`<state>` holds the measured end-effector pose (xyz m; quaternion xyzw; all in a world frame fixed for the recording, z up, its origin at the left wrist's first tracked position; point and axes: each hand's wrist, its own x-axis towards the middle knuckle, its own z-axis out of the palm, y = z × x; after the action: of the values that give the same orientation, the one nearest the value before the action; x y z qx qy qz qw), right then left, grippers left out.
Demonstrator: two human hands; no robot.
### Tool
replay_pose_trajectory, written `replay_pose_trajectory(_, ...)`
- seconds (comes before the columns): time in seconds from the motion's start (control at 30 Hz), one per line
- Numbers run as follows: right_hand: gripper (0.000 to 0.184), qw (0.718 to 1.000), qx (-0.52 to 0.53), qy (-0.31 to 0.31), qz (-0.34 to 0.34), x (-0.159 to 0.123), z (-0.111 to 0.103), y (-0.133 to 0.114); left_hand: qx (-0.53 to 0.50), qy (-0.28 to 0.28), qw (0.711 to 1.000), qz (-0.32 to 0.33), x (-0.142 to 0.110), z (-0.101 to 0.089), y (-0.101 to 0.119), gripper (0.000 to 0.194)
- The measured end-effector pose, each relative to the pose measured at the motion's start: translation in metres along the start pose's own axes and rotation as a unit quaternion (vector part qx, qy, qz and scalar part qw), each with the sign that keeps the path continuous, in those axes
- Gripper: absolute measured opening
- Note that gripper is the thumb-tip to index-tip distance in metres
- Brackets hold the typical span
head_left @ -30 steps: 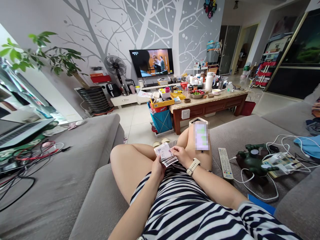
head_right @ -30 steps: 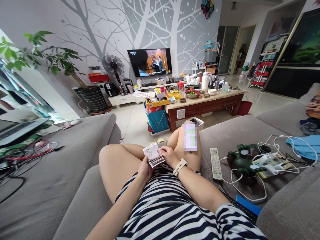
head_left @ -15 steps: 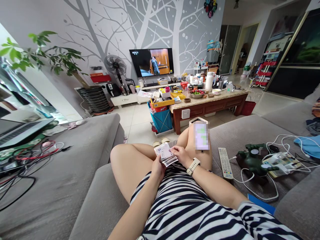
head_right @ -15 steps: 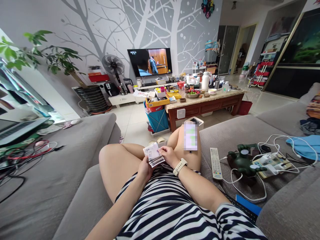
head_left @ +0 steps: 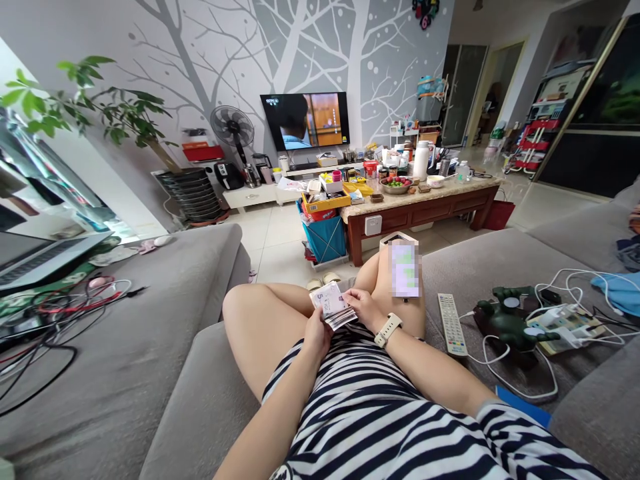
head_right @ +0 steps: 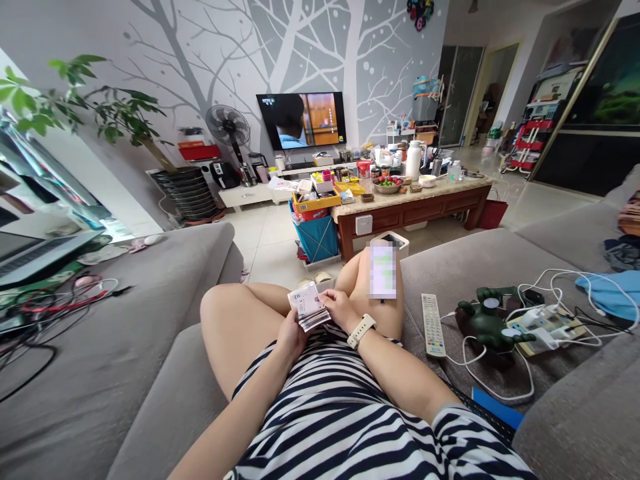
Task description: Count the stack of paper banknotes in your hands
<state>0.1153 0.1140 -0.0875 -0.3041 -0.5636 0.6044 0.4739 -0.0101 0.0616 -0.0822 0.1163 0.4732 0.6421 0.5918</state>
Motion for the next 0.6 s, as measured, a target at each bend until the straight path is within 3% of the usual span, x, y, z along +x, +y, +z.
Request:
replay_pose_trajectory(0.13, 0.039, 1.000, 0.006, 0.003, 0.007, 0.003, 0.000, 0.005, -0.002, -0.013, 1.000, 0.000, 0.006, -0.004, -0.004, 0.039)
replay_pose_trajectory(0.37, 0.035, 0.999, -0.013, 0.044, 0.011, 0.011, -0.001, 0.014, 0.019, -0.027, 0.999, -0.004, 0.005, -0.009, -0.004, 0.035)
replay_pose_trajectory(0.6, 0.030, 0.999, -0.030, 0.040, -0.004, 0.012, -0.003, 0.016, 0.016, -0.008, 1.000, -0.007, -0.001, -0.004, -0.001, 0.035)
